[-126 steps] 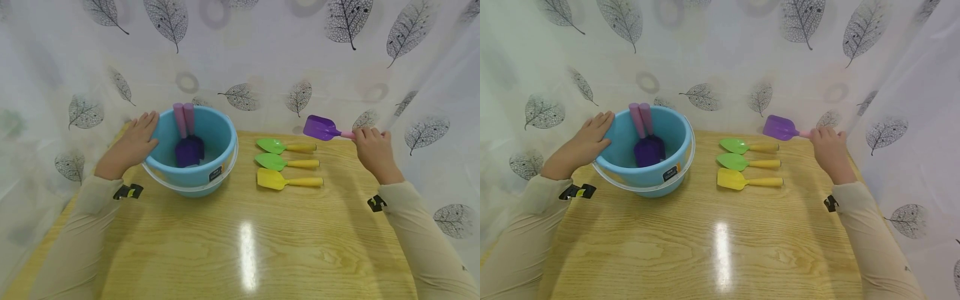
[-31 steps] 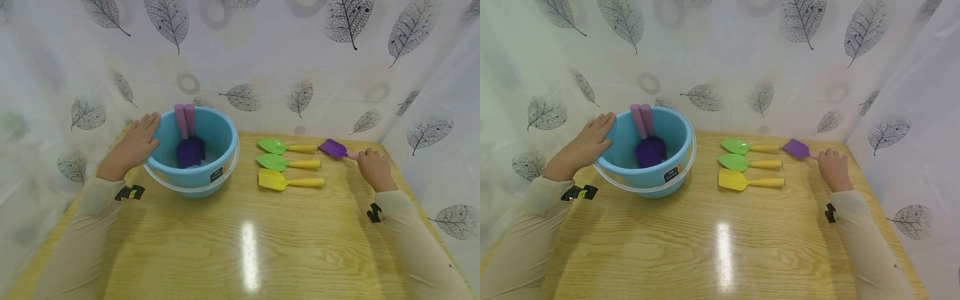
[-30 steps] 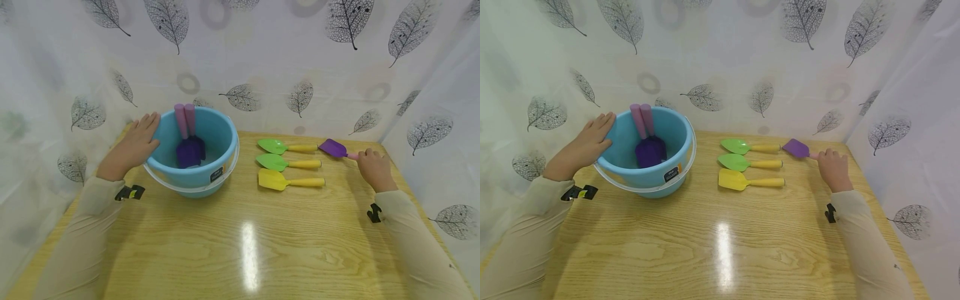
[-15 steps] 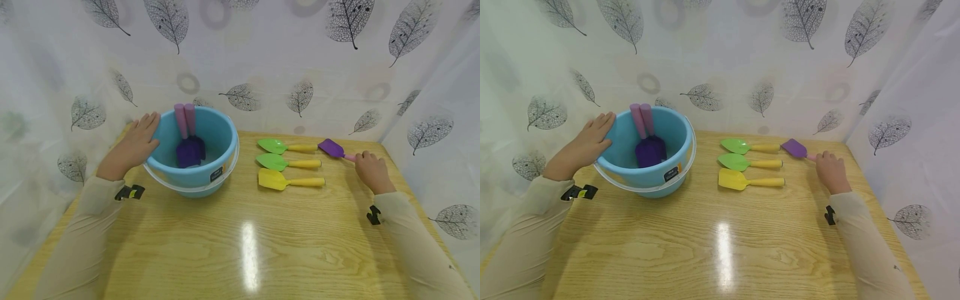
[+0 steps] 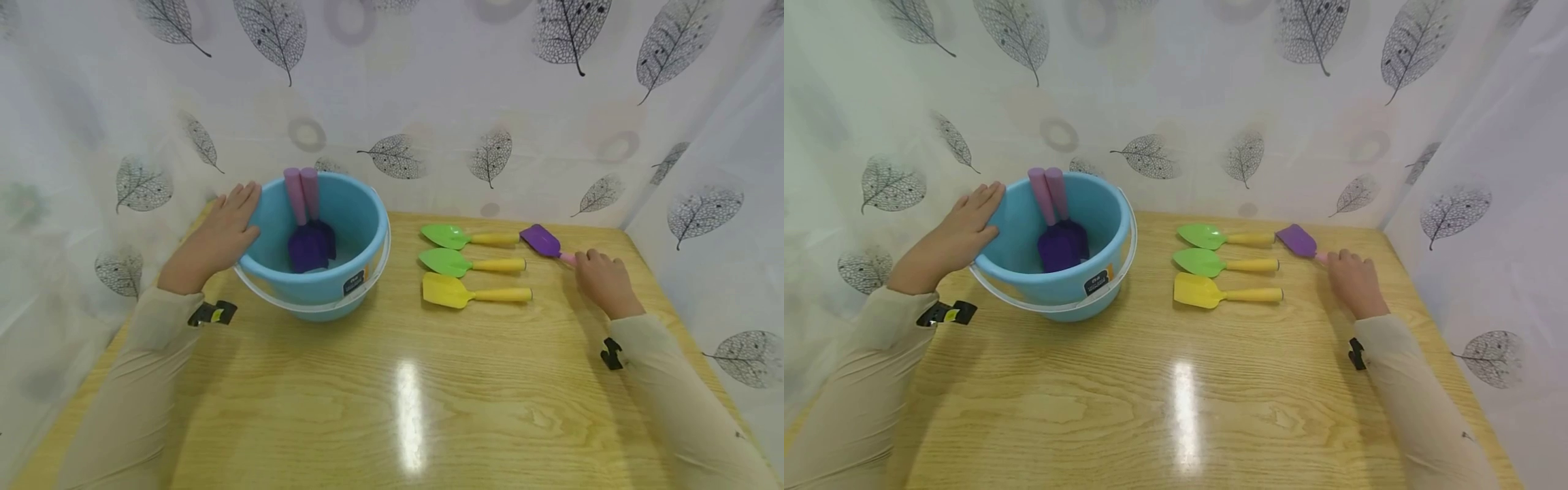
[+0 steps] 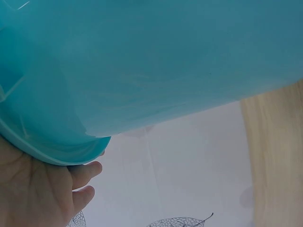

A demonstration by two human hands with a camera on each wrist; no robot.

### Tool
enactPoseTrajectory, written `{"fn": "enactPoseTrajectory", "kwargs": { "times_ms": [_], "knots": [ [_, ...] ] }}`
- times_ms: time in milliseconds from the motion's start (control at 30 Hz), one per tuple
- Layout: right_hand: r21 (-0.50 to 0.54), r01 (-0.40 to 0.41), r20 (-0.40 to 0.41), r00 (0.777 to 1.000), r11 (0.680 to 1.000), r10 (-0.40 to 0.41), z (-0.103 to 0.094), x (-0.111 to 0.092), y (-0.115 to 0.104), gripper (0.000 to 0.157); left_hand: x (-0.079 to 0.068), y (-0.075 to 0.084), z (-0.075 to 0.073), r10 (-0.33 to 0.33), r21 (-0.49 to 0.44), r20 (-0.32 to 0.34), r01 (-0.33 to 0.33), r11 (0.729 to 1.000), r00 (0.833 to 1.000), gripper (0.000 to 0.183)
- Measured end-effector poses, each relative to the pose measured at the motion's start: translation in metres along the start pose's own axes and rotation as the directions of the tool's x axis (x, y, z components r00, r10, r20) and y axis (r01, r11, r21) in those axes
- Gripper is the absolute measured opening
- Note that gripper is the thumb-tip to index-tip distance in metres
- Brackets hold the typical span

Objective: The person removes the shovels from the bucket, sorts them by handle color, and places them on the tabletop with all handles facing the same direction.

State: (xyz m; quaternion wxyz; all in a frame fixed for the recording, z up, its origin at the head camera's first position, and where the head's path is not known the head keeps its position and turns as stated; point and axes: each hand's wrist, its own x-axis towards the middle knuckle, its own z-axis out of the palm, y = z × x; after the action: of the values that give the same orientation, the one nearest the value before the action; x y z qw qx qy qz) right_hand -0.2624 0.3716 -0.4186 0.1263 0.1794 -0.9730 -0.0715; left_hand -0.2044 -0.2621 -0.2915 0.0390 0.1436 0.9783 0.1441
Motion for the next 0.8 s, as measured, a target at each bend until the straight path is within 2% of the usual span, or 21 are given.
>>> {"fn": "enactPoseTrajectory", "kwargs": {
  "times_ms": [133,300,400,633,800],
  "knots": [
    [-0.008,0.032,-0.103,0.994,0.999,-0.033,0.001,0.0,-0.002,0.013,0.0,0.0,0.0,0.0,-0.005,0.002,0.0,1.0,1.0,0.063],
    [-0.03,0.055,-0.151,0.987,0.998,-0.059,0.002,0.0,-0.006,0.018,0.0,-0.001,0.0,-0.003,-0.009,0.0,0.003,1.0,1.0,0.064],
    [-0.031,0.061,-0.144,0.987,0.998,-0.064,0.002,0.0,-0.008,0.02,0.0,-0.001,0.001,-0.004,-0.005,-0.001,0.004,1.0,1.0,0.064],
    [-0.005,0.045,-0.038,0.998,0.999,-0.045,-0.003,0.002,-0.016,0.022,0.0,-0.001,0.001,-0.005,-0.008,0.002,0.005,1.0,1.0,0.064],
    [0.007,0.023,-0.012,1.0,1.0,-0.023,-0.007,0.006,-0.024,0.026,0.0,-0.001,0.001,-0.002,-0.01,-0.002,0.002,1.0,1.0,0.064]
  ]
}}
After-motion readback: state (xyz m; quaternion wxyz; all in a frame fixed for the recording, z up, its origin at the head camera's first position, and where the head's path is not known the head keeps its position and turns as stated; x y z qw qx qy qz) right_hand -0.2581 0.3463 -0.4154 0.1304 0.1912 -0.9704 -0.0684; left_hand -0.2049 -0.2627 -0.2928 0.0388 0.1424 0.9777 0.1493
